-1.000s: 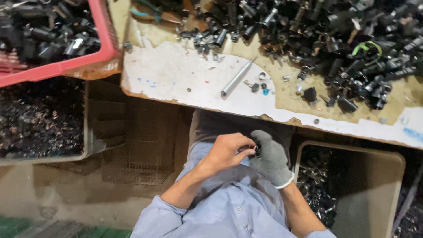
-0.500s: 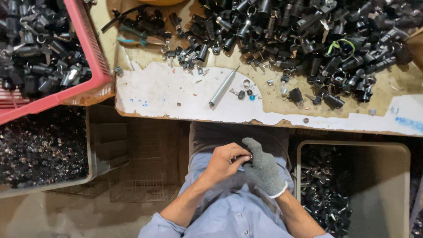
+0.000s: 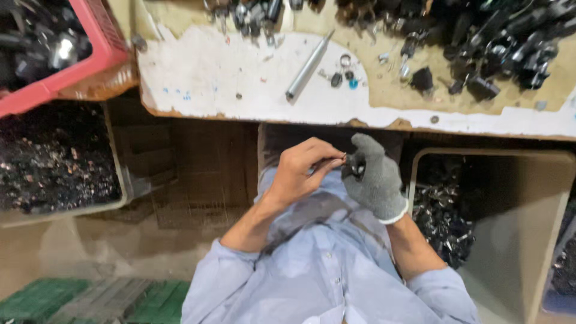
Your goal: The person picks black plastic fittings from a large pile on the workbench, fits components together by hand, and places completed pieces into a bin beside them. They occasionally use a metal rod tool to press or align parts, repeating the assembly cycle throughout the episode.
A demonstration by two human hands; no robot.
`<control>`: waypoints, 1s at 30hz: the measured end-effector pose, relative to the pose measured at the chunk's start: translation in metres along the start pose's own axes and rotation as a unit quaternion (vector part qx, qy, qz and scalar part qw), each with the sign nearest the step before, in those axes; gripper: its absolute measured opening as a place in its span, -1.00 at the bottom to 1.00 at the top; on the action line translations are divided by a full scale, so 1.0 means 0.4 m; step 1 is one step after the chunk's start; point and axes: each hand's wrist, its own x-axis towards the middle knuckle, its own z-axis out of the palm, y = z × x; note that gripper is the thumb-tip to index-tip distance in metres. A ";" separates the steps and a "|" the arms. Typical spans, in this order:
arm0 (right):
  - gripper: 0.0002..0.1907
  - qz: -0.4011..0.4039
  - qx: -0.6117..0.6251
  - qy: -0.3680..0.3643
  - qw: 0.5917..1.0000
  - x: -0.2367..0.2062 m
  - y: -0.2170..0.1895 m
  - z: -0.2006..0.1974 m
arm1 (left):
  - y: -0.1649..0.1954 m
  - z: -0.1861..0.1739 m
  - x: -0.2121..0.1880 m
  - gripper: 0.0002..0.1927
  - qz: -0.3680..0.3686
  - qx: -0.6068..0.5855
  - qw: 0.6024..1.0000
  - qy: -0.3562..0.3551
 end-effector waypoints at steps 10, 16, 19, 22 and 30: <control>-0.18 0.016 0.057 -0.070 0.996 -0.012 0.023 -0.010 | 0.005 0.048 0.013 -0.83 0.094 0.053 0.994 -0.035; -0.12 0.117 0.028 -0.155 0.981 -0.017 0.018 -0.007 | -0.020 0.053 -0.002 -0.84 0.080 0.045 0.995 -0.049; -0.15 0.057 0.046 -0.118 0.990 -0.014 0.018 0.005 | -0.026 0.060 -0.006 -0.85 0.067 0.054 0.995 -0.057; -0.13 0.044 0.051 -0.132 0.989 -0.017 0.015 0.004 | -0.031 0.061 -0.001 -0.85 0.048 0.050 0.995 -0.066; -0.13 0.078 0.074 -0.126 0.986 -0.024 -0.009 -0.038 | -0.019 0.076 0.008 -0.84 -0.018 0.008 0.996 -0.091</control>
